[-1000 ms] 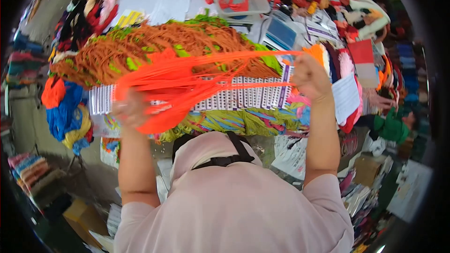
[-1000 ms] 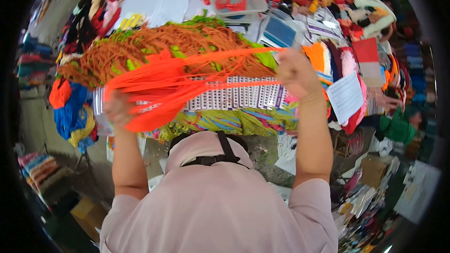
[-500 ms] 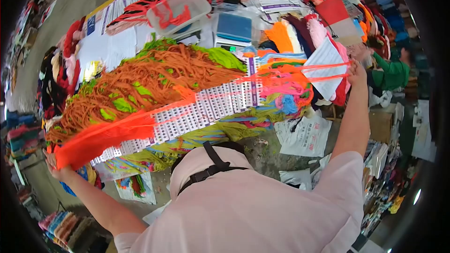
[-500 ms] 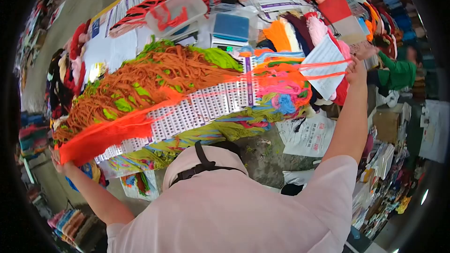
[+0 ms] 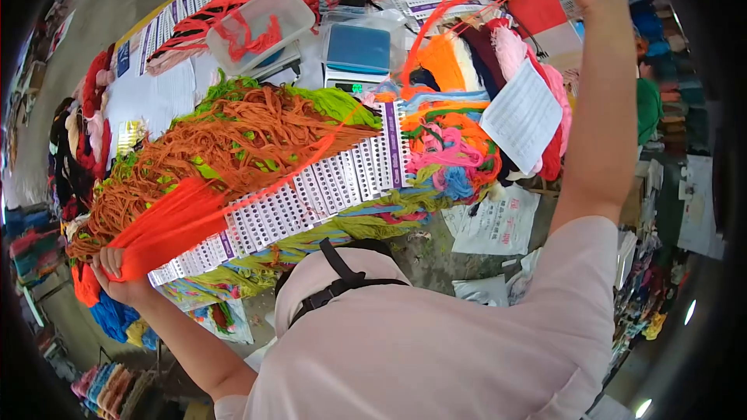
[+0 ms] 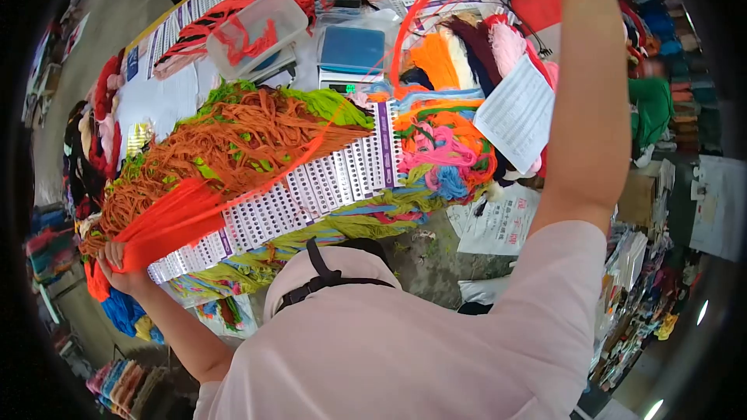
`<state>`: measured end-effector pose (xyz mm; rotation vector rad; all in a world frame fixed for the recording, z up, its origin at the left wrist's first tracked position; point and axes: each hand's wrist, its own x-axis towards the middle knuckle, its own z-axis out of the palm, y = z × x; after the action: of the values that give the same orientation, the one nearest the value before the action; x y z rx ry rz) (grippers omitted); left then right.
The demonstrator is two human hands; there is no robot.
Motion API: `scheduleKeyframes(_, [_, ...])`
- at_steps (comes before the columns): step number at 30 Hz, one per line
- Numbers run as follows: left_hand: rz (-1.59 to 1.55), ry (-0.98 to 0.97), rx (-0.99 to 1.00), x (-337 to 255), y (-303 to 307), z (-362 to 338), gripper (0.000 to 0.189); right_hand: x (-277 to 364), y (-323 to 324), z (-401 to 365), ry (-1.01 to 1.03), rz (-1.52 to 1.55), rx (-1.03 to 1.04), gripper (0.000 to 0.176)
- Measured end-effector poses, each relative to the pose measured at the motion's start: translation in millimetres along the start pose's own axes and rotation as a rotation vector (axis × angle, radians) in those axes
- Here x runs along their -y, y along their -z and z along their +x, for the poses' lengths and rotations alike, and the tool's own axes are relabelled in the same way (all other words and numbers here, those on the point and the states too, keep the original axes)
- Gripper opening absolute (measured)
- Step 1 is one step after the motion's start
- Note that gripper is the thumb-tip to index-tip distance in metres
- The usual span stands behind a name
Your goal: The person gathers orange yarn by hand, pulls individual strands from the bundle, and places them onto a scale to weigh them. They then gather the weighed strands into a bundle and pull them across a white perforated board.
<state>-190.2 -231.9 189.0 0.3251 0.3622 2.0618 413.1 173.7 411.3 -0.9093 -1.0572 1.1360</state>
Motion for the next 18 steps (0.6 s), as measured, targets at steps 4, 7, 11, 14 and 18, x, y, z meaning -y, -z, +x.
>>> scheduleKeyframes(4, [-0.033, -0.384, -0.562, -110.5, 109.7, -22.2, 0.02, 27.8, 0.4, 29.9, -0.007, 0.129, -0.067, 0.019])
scheduleKeyframes(7, [0.049, -0.49, -0.677, -137.4, 125.4, -16.8, 0.019, 40.6, 22.1, 68.3, -0.04, 0.093, -0.098, 0.019])
scheduleKeyframes(11, [0.048, -0.516, -0.706, -154.5, 123.6, -22.2, 0.011, 54.6, 66.5, 122.3, -0.008, 0.004, -0.156, 0.018])
scheduleKeyframes(14, [0.033, -0.539, -0.751, -174.1, 127.9, -16.1, 0.009, 65.9, 72.4, 129.7, 0.058, -0.083, -0.252, 0.015])
scheduleKeyframes(18, [0.032, -0.571, -0.826, -171.7, 130.2, 1.1, 0.016, 65.7, 48.6, 126.8, 0.014, -0.072, -0.255, 0.007])
